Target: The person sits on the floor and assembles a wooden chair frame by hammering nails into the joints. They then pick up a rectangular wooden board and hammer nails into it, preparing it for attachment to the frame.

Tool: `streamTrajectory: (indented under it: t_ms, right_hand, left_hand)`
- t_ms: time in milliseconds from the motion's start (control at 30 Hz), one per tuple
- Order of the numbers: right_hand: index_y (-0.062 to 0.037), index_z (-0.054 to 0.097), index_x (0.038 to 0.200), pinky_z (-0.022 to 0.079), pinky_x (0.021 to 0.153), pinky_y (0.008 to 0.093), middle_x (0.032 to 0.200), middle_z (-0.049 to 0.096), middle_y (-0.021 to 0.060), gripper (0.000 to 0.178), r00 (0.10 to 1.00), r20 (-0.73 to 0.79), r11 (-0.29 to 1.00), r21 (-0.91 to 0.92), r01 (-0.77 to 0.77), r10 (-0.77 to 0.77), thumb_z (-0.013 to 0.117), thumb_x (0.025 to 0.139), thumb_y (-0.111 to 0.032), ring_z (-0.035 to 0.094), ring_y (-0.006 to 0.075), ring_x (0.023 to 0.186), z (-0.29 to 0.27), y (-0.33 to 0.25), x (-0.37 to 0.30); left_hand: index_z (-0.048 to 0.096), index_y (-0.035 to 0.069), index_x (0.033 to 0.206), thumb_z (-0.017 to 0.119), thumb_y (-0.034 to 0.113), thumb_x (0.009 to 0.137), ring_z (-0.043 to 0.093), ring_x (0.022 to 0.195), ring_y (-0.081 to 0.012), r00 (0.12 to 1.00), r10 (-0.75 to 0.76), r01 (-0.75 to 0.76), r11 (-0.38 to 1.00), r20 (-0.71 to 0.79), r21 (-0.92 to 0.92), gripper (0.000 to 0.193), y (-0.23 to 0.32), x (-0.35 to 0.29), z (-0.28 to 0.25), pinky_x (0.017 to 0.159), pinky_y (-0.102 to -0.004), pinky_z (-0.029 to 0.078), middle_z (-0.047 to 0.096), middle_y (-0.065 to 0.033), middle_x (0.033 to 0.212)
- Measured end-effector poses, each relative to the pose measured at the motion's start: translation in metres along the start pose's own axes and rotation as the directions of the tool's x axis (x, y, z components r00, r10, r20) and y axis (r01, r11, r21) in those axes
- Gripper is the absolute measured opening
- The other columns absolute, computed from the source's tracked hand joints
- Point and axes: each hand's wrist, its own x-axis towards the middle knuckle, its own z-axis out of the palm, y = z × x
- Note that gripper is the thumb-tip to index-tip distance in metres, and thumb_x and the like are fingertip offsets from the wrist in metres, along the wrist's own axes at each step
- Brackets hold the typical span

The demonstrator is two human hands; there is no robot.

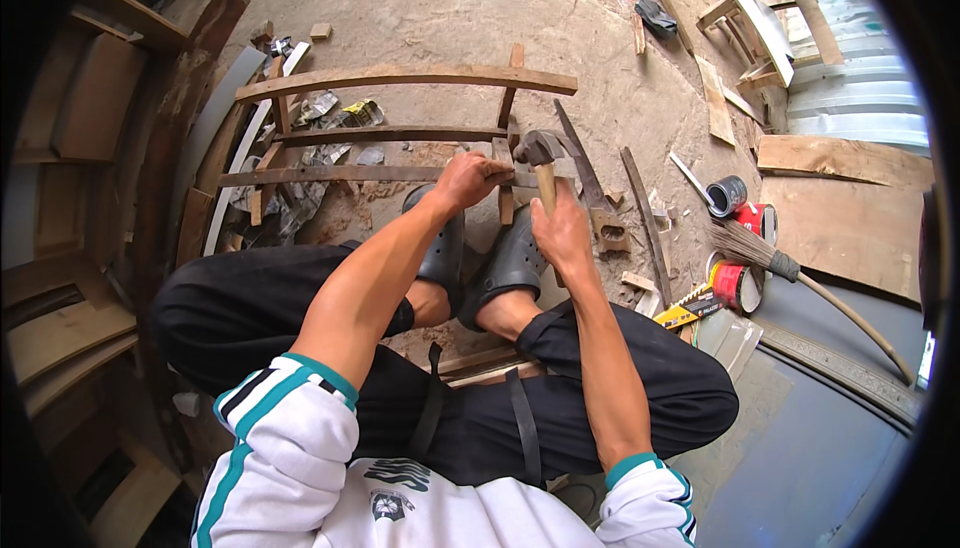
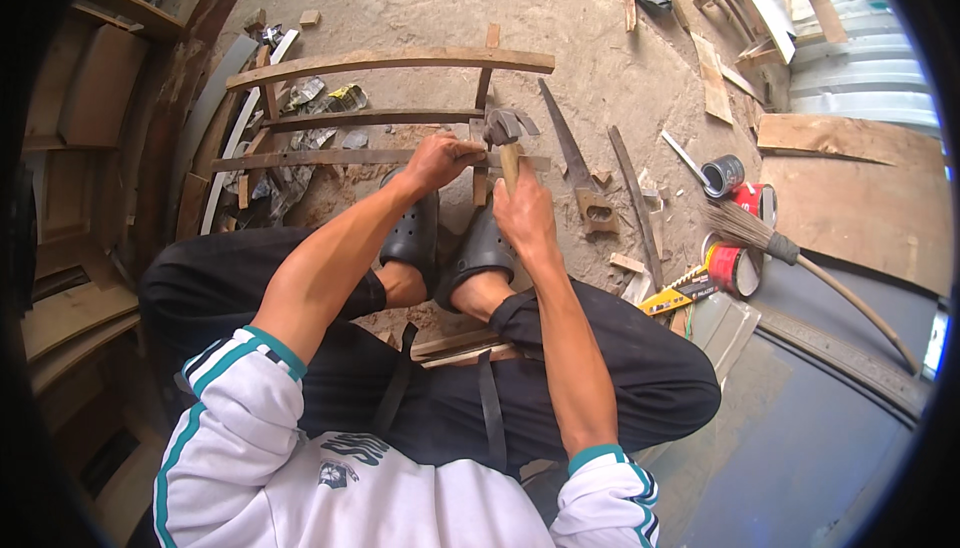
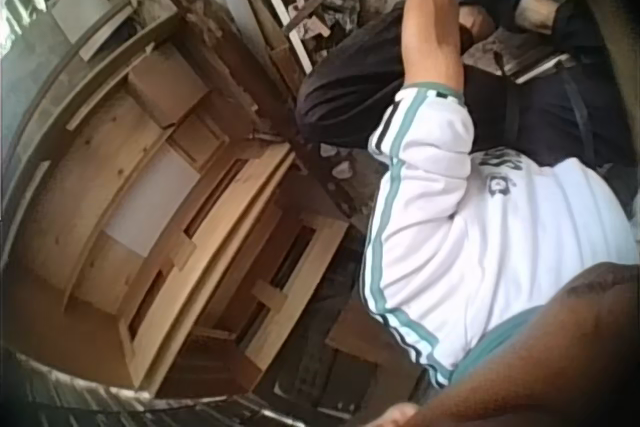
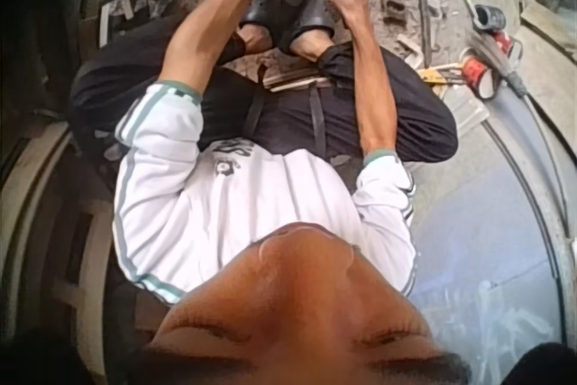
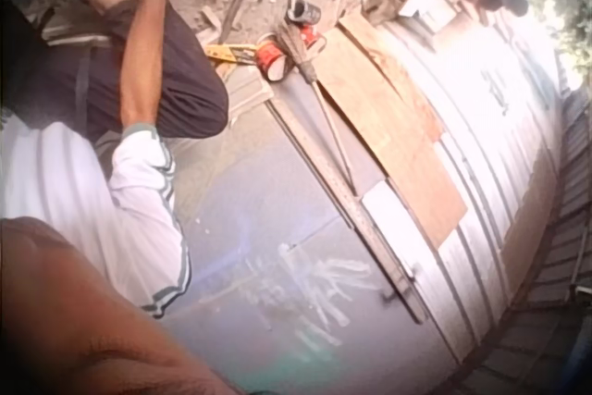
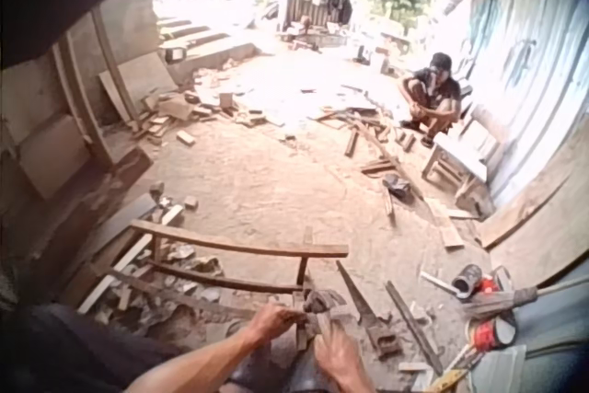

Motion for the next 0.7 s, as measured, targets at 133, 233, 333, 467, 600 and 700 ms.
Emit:
streamTrajectory:
  t_ms: [133,233,333,467,600,700]
  right_hand:
    - [-0.0038,0.05,0.125,0.048,0.072,0.0579,0.086,0.063,0.0344,0.039,0.99,-0.138,0.991,0.13,0.002,0.016,0.058,0.092,-0.023,0.062,0.0534,0.086,0.004,-0.013,-0.009]
    - [-0.0043,0.049,0.125,0.049,0.071,0.0563,0.086,0.064,0.034,0.039,0.998,0.051,0.997,-0.073,-0.039,0.042,0.057,0.092,-0.023,0.063,0.052,0.086,0.011,-0.002,-0.006]
    - [-0.0032,0.048,0.126,0.049,0.071,0.0568,0.086,0.063,0.0344,0.04,0.999,-0.021,0.996,0.073,-0.046,0.048,0.058,0.092,-0.022,0.062,0.0527,0.086,0.004,-0.012,-0.006]
    - [-0.0021,0.048,0.126,0.048,0.074,0.0578,0.088,0.063,0.0351,0.042,0.992,-0.007,0.982,0.136,-0.127,0.129,0.059,0.091,-0.023,0.062,0.0537,0.088,0.006,-0.014,-0.013]
    - [-0.0021,0.05,0.124,0.049,0.074,0.0555,0.089,0.065,0.0331,0.041,0.998,-0.024,0.997,0.041,-0.064,0.065,0.061,0.091,-0.023,0.063,0.0523,0.088,0.008,-0.002,-0.008]
    - [-0.0012,0.051,0.122,0.05,0.076,0.0544,0.091,0.065,0.0327,0.04,0.99,-0.082,0.986,0.129,-0.104,0.115,0.061,0.09,-0.024,0.062,0.0521,0.09,0.004,-0.001,-0.009]
  left_hand:
    - [0.079,0.013,0.096,0.072,0.023,0.084,0.068,0.075,-0.0282,0.998,-0.049,0.048,0.999,0.028,0.011,0.016,0.006,0.0,-0.003,0.071,-0.0392,0.055,0.074,-0.0104,0.086]
    - [0.079,0.013,0.097,0.072,0.023,0.085,0.068,0.076,-0.0291,1.0,-0.015,0.015,1.0,0.014,-0.006,0.017,0.004,0.0,-0.003,0.071,-0.0399,0.055,0.074,-0.0119,0.085]
    - [0.078,0.013,0.098,0.072,0.023,0.085,0.068,0.076,-0.0294,0.998,-0.048,0.048,0.999,0.03,-0.007,0.018,0.002,-0.003,-0.001,0.072,-0.0398,0.055,0.073,-0.0124,0.086]
    - [0.078,0.013,0.099,0.071,0.024,0.086,0.068,0.077,-0.0294,0.998,-0.058,0.058,0.998,0.011,-0.031,0.019,0.006,-0.002,-0.002,0.071,-0.0393,0.055,0.073,-0.0124,0.087]
    - [0.078,0.014,0.101,0.069,0.021,0.087,0.069,0.082,-0.0312,0.984,-0.103,0.115,0.991,0.145,-0.072,0.018,0.007,0.002,-0.014,0.076,-0.0401,0.055,0.073,-0.0125,0.087]
    - [0.076,0.01,0.101,0.064,0.015,0.089,0.069,0.087,-0.0332,0.964,-0.148,0.173,0.98,0.222,-0.096,0.018,0.017,0.012,-0.026,0.079,-0.0398,0.055,0.073,-0.0138,0.09]
